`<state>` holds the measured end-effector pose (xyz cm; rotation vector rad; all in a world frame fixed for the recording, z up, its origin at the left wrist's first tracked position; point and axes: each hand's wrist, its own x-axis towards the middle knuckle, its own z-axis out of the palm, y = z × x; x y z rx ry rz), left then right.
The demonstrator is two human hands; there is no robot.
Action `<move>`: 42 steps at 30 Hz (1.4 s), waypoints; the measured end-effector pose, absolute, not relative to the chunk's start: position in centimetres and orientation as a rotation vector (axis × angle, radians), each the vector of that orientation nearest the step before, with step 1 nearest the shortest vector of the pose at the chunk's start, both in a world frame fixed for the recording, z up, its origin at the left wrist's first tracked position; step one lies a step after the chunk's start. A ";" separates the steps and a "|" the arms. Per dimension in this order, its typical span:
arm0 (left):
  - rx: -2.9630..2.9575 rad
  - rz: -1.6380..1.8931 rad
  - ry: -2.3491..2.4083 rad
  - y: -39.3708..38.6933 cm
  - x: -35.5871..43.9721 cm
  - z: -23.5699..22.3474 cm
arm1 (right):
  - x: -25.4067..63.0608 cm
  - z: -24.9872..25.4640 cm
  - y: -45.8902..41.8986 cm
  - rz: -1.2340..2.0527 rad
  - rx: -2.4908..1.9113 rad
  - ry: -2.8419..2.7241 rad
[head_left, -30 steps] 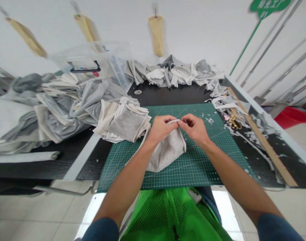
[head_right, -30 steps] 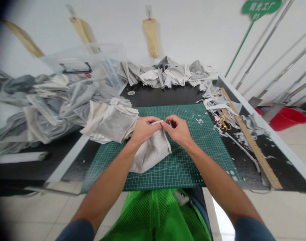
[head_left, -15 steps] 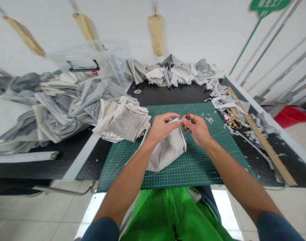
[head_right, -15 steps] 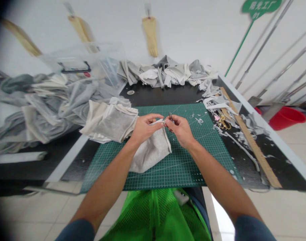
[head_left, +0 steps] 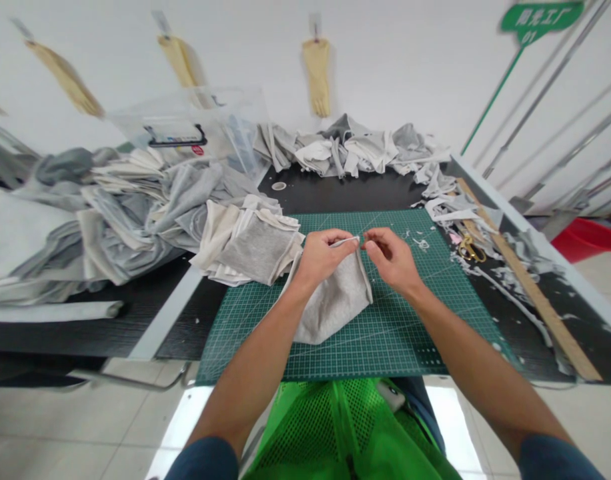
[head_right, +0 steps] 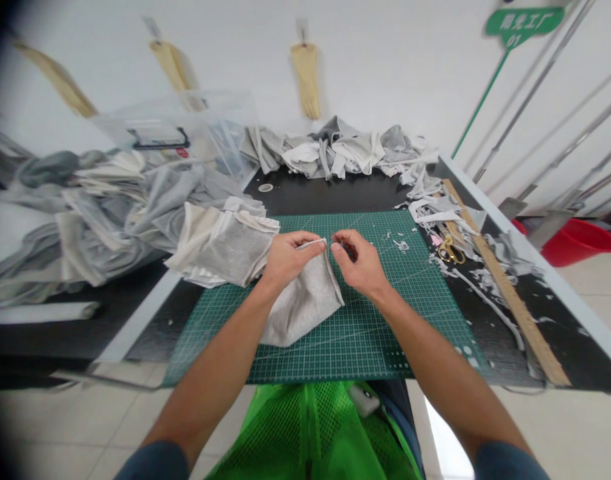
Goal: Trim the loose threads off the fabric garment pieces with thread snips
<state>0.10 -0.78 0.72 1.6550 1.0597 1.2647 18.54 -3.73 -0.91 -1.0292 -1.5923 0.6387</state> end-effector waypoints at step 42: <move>1.656 1.287 1.049 -1.3 0.3 1.0 | 18.2 -1.1 -3.9 0.319 -1.102 -1.770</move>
